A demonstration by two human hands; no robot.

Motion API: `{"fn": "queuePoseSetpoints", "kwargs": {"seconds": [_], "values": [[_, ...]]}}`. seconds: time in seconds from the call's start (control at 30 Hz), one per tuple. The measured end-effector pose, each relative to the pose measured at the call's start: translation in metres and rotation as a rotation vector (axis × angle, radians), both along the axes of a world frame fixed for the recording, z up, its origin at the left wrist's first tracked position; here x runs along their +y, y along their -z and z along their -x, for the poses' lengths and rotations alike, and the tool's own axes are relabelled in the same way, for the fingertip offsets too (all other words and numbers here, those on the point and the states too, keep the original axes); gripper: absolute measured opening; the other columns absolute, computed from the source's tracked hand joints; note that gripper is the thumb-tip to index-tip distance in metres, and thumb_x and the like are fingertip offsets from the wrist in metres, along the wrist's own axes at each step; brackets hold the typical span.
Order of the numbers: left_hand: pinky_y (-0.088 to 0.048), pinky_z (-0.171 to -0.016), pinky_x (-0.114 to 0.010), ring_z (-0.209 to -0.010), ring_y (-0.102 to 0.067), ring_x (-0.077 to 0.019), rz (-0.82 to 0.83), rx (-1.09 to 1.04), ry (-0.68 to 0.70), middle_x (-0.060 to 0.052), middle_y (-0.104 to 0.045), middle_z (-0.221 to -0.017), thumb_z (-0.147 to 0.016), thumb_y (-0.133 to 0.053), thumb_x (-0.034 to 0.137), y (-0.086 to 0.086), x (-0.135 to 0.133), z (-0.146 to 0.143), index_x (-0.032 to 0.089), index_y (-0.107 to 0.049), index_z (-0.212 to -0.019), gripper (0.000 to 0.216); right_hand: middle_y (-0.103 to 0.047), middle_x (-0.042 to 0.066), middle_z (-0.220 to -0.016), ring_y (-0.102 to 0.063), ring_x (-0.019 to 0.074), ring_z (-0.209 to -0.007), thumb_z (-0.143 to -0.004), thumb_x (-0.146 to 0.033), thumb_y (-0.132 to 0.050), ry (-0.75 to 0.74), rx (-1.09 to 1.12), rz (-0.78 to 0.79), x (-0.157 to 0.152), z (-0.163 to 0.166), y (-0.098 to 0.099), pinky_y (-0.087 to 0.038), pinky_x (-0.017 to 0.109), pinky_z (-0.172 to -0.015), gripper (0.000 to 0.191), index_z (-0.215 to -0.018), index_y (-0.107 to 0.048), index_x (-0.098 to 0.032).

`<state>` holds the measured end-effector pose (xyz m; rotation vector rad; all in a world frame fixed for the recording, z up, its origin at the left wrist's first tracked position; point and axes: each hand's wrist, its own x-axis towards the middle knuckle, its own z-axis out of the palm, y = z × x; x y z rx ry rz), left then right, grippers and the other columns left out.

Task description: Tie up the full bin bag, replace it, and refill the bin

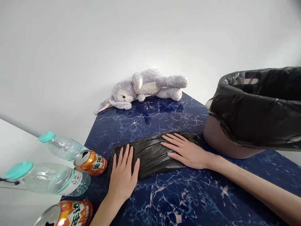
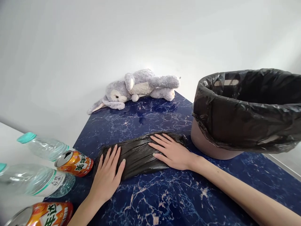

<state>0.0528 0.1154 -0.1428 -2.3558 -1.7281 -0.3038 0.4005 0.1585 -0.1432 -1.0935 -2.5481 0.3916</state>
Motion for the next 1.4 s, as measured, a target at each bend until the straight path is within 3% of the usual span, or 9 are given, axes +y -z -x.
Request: {"fn": "queuePoseSetpoints", "kwargs": {"seconds": [0.2, 0.37, 0.53, 0.73, 0.87, 0.97, 1.1, 1.23, 1.4], "values": [[-0.034, -0.131, -0.065, -0.161, -0.037, -0.0342, -0.16, -0.146, 0.096, -0.016, -0.046, -0.17, -0.112, -0.044, 0.032, -0.015, -0.007, -0.008, 0.016, -0.034, -0.166, 0.057, -0.033, 0.007, -0.176, -0.025, 0.0276, -0.165, -0.115, -0.048, -0.039, 0.02, 0.026, -0.083, -0.007, 0.008, -0.008, -0.022, 0.055, -0.137, 0.057, -0.167, -0.042, -0.024], [-0.032, -0.133, -0.058, -0.157, -0.044, -0.0258, -0.212, -0.419, 0.21, -0.01, -0.055, -0.162, -0.112, -0.041, 0.019, -0.033, -0.013, -0.017, 0.023, -0.047, -0.153, 0.042, -0.061, 0.013, -0.156, -0.046, 0.0289, -0.153, -0.109, -0.037, -0.055, -0.112, 0.177, -0.223, -0.047, 0.068, -0.027, -0.029, 0.054, -0.134, 0.044, -0.147, -0.06, -0.015], [-0.045, -0.121, -0.05, -0.139, -0.056, -0.0238, -0.278, -0.713, 0.187, -0.011, -0.06, -0.147, -0.113, -0.039, 0.02, -0.042, -0.019, -0.017, 0.023, -0.056, -0.135, 0.029, -0.066, 0.016, -0.124, -0.06, 0.0336, -0.115, -0.1, -0.039, -0.069, -0.09, 0.106, -0.234, -0.06, 0.147, -0.035, -0.054, 0.049, -0.098, 0.035, -0.121, -0.066, -0.011], [-0.046, -0.114, -0.049, -0.131, -0.057, -0.0259, -0.421, -0.682, 0.274, -0.013, -0.058, -0.138, -0.11, -0.039, 0.017, -0.045, -0.028, -0.015, 0.02, -0.056, -0.13, 0.026, -0.07, 0.011, -0.101, -0.064, 0.0254, -0.084, -0.106, -0.03, -0.054, -0.05, 0.011, -0.09, -0.045, 0.194, -0.038, -0.044, 0.037, -0.072, 0.018, -0.104, -0.064, -0.015], [-0.048, -0.112, -0.049, -0.129, -0.056, -0.0271, -0.433, -0.644, 0.344, -0.014, -0.055, -0.136, -0.106, -0.041, 0.012, -0.048, -0.035, -0.015, 0.019, -0.056, -0.131, 0.03, -0.073, 0.004, -0.091, -0.06, 0.0178, -0.064, -0.107, -0.029, -0.051, 0.039, 0.07, -0.002, -0.052, 0.178, -0.042, -0.029, 0.033, -0.055, 0.015, -0.101, -0.06, -0.018], [-0.052, -0.106, -0.049, -0.124, -0.056, -0.0289, -0.497, -0.541, 0.467, -0.016, -0.053, -0.134, -0.101, -0.046, 0.011, -0.053, -0.044, -0.017, 0.016, -0.058, -0.129, 0.031, -0.067, -0.003, -0.079, -0.059, 0.0138, -0.064, -0.109, -0.027, -0.048, 0.13, 0.256, 0.141, -0.066, 0.147, -0.048, -0.034, 0.028, -0.057, 0.018, -0.094, -0.054, -0.021], [-0.058, -0.093, -0.047, -0.106, -0.059, -0.026, -0.627, -0.445, 0.63, -0.012, -0.052, -0.118, -0.101, -0.046, 0.018, -0.052, -0.063, -0.036, 0.02, -0.064, -0.111, 0.021, -0.051, -0.006, -0.069, -0.054, 0.0124, -0.059, -0.109, -0.051, -0.05, 0.249, 0.858, 0.608, -0.093, 0.109, -0.061, -0.045, 0.025, -0.057, 0.035, -0.088, -0.051, -0.023], [-0.062, -0.079, -0.041, -0.086, -0.059, -0.0206, -0.759, -0.646, 0.529, -0.005, -0.052, -0.102, -0.104, -0.044, 0.019, -0.041, -0.083, -0.061, 0.03, -0.063, -0.094, 0.024, -0.047, -0.007, -0.073, -0.057, 0.013, -0.057, -0.094, -0.073, -0.066, 0.386, 1.278, 0.987, -0.133, 0.093, -0.066, -0.059, 0.03, -0.062, 0.05, -0.092, -0.054, -0.025], [-0.064, -0.096, -0.036, -0.107, -0.069, -0.0181, -0.473, -0.349, 0.73, -0.001, -0.071, -0.114, -0.092, -0.06, 0.007, -0.045, -0.092, -0.06, 0.032, -0.067, -0.114, 0.034, -0.071, 0.003, -0.093, -0.072, 0.0252, -0.081, -0.084, -0.074, -0.077, 0.635, 1.494, 0.92, -0.172, 0.074, -0.042, -0.066, 0.038, -0.072, 0.05, -0.103, -0.067, -0.029]]}}
